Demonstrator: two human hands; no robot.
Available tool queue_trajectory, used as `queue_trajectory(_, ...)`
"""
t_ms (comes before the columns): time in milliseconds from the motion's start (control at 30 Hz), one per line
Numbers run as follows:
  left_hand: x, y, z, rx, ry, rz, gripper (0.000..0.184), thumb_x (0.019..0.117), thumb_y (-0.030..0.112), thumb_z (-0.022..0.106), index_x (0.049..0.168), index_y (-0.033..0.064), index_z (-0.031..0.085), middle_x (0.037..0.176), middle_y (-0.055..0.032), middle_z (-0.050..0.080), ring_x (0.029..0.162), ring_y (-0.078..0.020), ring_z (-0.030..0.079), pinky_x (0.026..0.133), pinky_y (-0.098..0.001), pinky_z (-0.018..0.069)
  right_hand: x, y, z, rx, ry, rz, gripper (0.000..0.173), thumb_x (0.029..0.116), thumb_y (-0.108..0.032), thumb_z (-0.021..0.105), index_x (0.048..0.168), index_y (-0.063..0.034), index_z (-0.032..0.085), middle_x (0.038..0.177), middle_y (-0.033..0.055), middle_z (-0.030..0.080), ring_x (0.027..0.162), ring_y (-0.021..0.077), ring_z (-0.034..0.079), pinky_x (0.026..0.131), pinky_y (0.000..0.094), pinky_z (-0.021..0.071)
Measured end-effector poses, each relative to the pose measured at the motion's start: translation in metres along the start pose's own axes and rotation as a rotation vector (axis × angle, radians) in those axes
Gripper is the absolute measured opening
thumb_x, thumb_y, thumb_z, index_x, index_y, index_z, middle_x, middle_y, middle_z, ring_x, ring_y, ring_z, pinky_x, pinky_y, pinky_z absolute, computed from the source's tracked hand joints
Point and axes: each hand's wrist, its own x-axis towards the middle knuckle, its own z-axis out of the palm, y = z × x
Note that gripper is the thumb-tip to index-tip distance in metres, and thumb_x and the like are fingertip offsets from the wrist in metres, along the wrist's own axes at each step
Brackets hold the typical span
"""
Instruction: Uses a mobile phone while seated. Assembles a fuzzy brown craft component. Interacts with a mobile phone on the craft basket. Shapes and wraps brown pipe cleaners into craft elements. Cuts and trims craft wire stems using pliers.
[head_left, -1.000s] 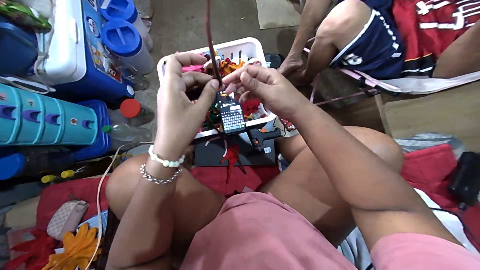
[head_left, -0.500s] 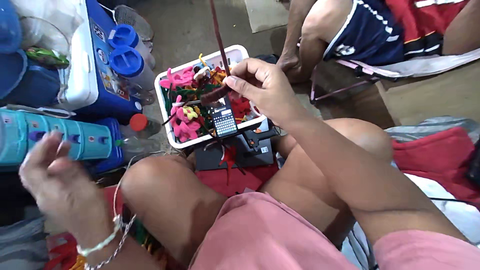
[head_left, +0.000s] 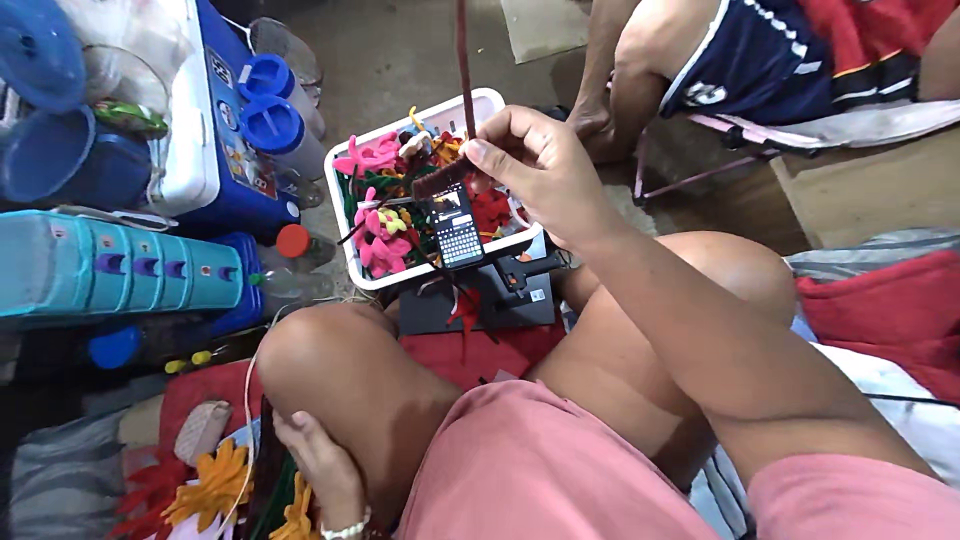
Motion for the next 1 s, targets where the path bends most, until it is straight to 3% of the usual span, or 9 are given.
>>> queue_trajectory(67, 0.004, 0.008, 0.006, 0.147, -0.002, 0.274, 0.085, 0.106, 0.051, 0.033, 0.159, -0.0121, 0.011, 0.163, -0.0364, 0.014, 0.155, -0.0378, 0.017, 0.127, -0.0423, 0.0151, 0.0, 0.002, -0.001, -0.02, -0.008, -0.006, 0.014, 0.1021, -0.013, 0.063, 0.108, -0.0013, 0.066, 0.092, 0.0029, 0.069, 0.079, 0.0089, 0.069, 0.076, 0.0264, 0.0615)
queue_trajectory(133, 0.016, 0.031, 0.018, 0.203, -0.043, 0.604, 0.08, 0.1061, 0.051, 0.039, 0.15, -0.0155, 0.033, 0.157, -0.0402, 0.025, 0.151, -0.0462, 0.022, 0.125, -0.0522, 0.0168, 0.0, 0.004, 0.0, -0.036, -0.029, -0.027, 0.013, 0.1008, -0.012, 0.065, 0.107, -0.0009, 0.066, 0.092, 0.0026, 0.069, 0.079, 0.008, 0.069, 0.075, 0.0252, 0.0609)
queue_trajectory(233, 0.036, 0.085, 0.054, 0.039, -0.265, 0.813, 0.062, 0.1055, 0.049, 0.051, 0.138, -0.0031, 0.057, 0.153, -0.0232, 0.046, 0.142, -0.0284, 0.046, 0.116, -0.0421, 0.0405, -0.003, 0.004, 0.002, -0.028, -0.072, -0.031, 0.013, 0.0977, -0.007, 0.068, 0.108, 0.0008, 0.067, 0.096, 0.0046, 0.07, 0.082, 0.0091, 0.069, 0.078, 0.0265, 0.0617)
queue_trajectory(367, 0.057, 0.161, 0.104, -0.183, -0.61, 0.833, 0.046, 0.0989, 0.023, 0.068, 0.137, -0.001, 0.058, 0.135, -0.0143, 0.063, 0.118, -0.0159, 0.066, 0.097, -0.0319, 0.0579, -0.01, 0.004, 0.001, -0.072, -0.094, -0.014, 0.017, 0.0938, -0.005, 0.072, 0.11, 0.0006, 0.067, 0.096, 0.0054, 0.071, 0.082, 0.0084, 0.07, 0.077, 0.0247, 0.0612)
queue_trajectory(500, 0.067, 0.204, 0.13, -0.212, -0.717, 0.839, 0.02, 0.097, 0.011, 0.07, 0.115, 0.0041, 0.068, 0.096, -0.0004, 0.073, 0.078, -0.001, 0.068, 0.071, -0.0177, 0.0575, -0.008, 0.005, -0.008, -0.057, -0.029, -0.018, 0.014, 0.0949, -0.004, 0.071, 0.108, 0.0004, 0.067, 0.093, 0.0042, 0.071, 0.08, 0.0074, 0.07, 0.076, 0.024, 0.0614)
queue_trajectory(667, 0.077, 0.202, 0.142, -0.347, -0.795, 0.695, 0.018, 0.0937, 0.007, 0.073, 0.11, 0.0077, 0.067, 0.095, 0.0006, 0.071, 0.078, -0.0059, 0.07, 0.068, -0.0205, 0.0604, 0.0, 0.007, -0.015, 0.014, -0.027, 0.03, 0.014, 0.0971, -0.002, 0.066, 0.11, 0.0021, 0.067, 0.097, 0.0076, 0.07, 0.082, 0.011, 0.071, 0.079, 0.0273, 0.0626)
queue_trajectory(767, 0.078, 0.187, 0.145, -0.411, -0.84, 0.606, 0.023, 0.0907, 0.005, 0.075, 0.113, 0.0076, 0.068, 0.103, -0.0006, 0.072, 0.092, -0.0094, 0.07, 0.079, -0.025, 0.0599, -0.001, 0.011, -0.013, -0.116, -0.055, 0.019, 0.013, 0.0945, -0.005, 0.07, 0.108, -0.0021, 0.069, 0.097, 0.0045, 0.071, 0.084, 0.0082, 0.068, 0.076, 0.0238, 0.0592)
queue_trajectory(867, 0.077, 0.178, 0.142, -0.484, -0.888, 0.475, 0.023, 0.091, 0.001, 0.074, 0.113, 0.0055, 0.069, 0.102, -0.0017, 0.073, 0.091, -0.0103, 0.071, 0.081, -0.026, 0.0614, -0.006, 0.014, -0.007, -0.161, -0.09, 0.034, 0.014, 0.0926, -0.005, 0.072, 0.106, -0.0031, 0.068, 0.097, 0.0036, 0.07, 0.086, 0.0078, 0.069, 0.076, 0.023, 0.0599)
queue_trajectory(1000, 0.082, 0.175, 0.132, -0.465, -0.998, 0.375, 0.043, 0.0925, -0.001, 0.071, 0.134, 0.0055, 0.061, 0.107, -0.0032, 0.074, 0.085, -0.0097, 0.073, 0.076, -0.0239, 0.062, -0.012, 0.017, 0.0, -0.166, -0.117, 0.042, 0.014, 0.0918, -0.005, 0.073, 0.105, -0.003, 0.068, 0.1, 0.0043, 0.069, 0.086, 0.0077, 0.068, 0.076, 0.0221, 0.0596)
